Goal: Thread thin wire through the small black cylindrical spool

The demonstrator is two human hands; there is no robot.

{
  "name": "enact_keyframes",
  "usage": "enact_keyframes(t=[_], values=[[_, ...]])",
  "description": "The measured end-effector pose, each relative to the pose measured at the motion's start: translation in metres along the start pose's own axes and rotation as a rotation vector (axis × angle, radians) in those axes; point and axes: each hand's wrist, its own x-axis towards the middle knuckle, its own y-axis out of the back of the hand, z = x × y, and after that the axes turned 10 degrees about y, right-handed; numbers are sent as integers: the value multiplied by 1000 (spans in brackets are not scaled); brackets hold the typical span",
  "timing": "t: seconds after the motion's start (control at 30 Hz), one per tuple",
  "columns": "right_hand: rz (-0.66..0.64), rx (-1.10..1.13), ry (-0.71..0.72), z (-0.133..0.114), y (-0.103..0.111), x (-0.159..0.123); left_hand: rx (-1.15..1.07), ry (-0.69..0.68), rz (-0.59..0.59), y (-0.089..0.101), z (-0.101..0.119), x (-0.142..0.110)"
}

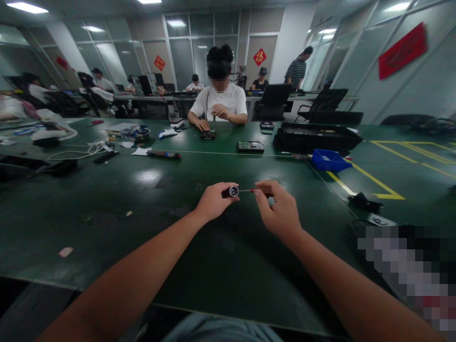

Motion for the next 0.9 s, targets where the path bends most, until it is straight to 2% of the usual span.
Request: enact_keyframes(t=[0.17, 0.43, 0.7, 0.77, 0.9], values=[[-56, 34, -34, 0, 0, -1, -5, 17, -4, -1, -1, 0], [147, 362, -330, 6, -8, -1, -18, 2, -30, 1, 4, -1], [304, 681, -552, 30, -17, 0, -4, -6, -27, 2, 6, -1], [327, 679, -553, 32, -16, 0, -3, -3, -23, 1, 5, -1], [276, 520, -435, 24, -13, 0, -7, 1, -33, 2, 6, -2]])
